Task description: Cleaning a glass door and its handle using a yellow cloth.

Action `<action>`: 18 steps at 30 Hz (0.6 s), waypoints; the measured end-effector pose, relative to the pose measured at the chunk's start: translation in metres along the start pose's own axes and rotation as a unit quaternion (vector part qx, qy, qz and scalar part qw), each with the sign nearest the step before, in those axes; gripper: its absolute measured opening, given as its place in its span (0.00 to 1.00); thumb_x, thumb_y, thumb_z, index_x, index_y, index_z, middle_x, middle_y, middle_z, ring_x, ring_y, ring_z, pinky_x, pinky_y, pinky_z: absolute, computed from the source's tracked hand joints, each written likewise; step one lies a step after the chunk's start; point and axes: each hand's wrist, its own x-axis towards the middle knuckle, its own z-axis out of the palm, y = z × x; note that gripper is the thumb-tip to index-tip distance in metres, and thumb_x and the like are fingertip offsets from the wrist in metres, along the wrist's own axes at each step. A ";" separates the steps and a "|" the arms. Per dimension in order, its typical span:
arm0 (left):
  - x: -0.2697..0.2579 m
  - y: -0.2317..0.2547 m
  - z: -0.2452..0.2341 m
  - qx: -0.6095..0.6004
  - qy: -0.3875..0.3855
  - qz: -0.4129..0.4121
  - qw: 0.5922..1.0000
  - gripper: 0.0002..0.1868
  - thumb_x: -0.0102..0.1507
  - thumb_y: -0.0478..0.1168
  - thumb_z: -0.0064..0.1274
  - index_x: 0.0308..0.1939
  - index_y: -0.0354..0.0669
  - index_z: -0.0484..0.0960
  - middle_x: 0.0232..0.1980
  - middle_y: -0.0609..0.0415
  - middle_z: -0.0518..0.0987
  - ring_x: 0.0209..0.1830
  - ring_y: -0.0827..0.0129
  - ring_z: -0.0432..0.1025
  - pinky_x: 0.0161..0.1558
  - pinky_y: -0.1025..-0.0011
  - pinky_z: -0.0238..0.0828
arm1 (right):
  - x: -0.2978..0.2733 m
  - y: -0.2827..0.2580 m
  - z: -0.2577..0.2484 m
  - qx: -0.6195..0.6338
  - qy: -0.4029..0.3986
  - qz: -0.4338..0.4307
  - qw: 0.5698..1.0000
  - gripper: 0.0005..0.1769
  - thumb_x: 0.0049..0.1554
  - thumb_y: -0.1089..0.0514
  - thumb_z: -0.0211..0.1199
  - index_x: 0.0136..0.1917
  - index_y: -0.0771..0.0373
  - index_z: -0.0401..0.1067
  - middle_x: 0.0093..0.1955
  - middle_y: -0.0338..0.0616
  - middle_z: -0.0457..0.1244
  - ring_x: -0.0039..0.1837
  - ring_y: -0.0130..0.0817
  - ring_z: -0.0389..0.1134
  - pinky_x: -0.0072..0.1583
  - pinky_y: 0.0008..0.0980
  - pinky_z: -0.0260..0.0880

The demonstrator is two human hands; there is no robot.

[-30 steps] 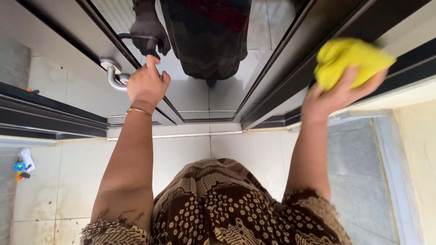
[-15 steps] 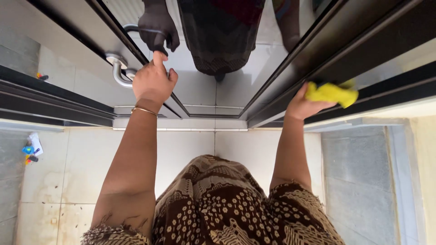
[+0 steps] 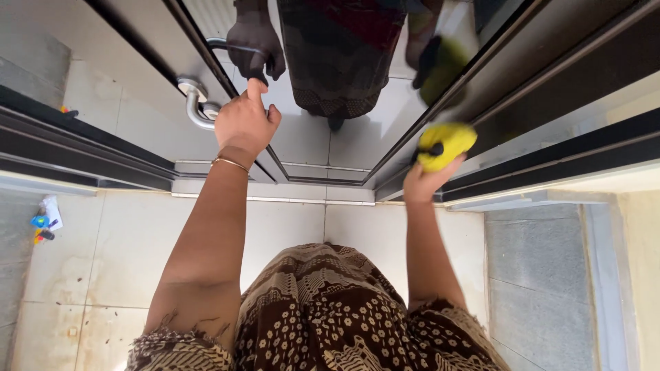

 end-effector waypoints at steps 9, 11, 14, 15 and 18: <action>-0.001 0.000 0.005 -0.011 0.023 0.003 1.000 0.19 0.64 0.49 0.52 0.55 0.50 0.66 0.40 0.55 0.82 0.41 0.58 0.77 0.39 0.57 0.74 | 0.160 -0.106 0.042 -0.064 0.139 -0.264 0.952 0.45 0.62 0.28 0.51 0.83 0.47 0.45 0.88 0.50 0.33 0.86 0.53 0.35 0.82 0.58 0.35; 0.001 -0.002 0.009 -0.018 0.036 0.016 0.999 0.20 0.63 0.49 0.52 0.55 0.50 0.66 0.41 0.54 0.82 0.40 0.56 0.77 0.39 0.56 0.74 | 0.130 -0.068 0.077 -0.283 -0.043 -0.356 0.889 0.43 0.53 0.43 0.61 0.79 0.54 0.59 0.85 0.67 0.35 0.83 0.84 0.29 0.76 0.86 0.24; 0.000 0.000 0.007 -0.028 0.032 0.010 0.999 0.19 0.64 0.49 0.52 0.55 0.50 0.66 0.41 0.53 0.82 0.41 0.55 0.77 0.41 0.56 0.74 | 0.047 -0.023 0.103 -0.297 -0.282 -0.352 0.842 0.25 0.48 0.46 0.69 0.61 0.41 0.77 0.64 0.45 0.58 0.71 0.66 0.54 0.63 0.93 0.41; 0.001 -0.001 0.008 -0.026 0.035 0.005 0.999 0.19 0.64 0.49 0.52 0.55 0.50 0.66 0.41 0.53 0.82 0.41 0.55 0.77 0.41 0.56 0.74 | 0.035 -0.014 0.103 -0.292 -0.282 -0.356 0.842 0.25 0.48 0.46 0.69 0.61 0.41 0.77 0.64 0.45 0.58 0.71 0.66 0.54 0.63 0.93 0.41; 0.000 -0.001 0.007 -0.026 0.038 0.010 0.999 0.20 0.63 0.50 0.53 0.54 0.51 0.66 0.40 0.52 0.82 0.38 0.54 0.77 0.40 0.56 0.74 | 0.015 -0.005 0.102 -0.268 -0.277 -0.428 0.817 0.21 0.58 0.52 0.65 0.64 0.36 0.75 0.66 0.26 0.58 0.73 0.44 0.56 0.67 0.90 0.45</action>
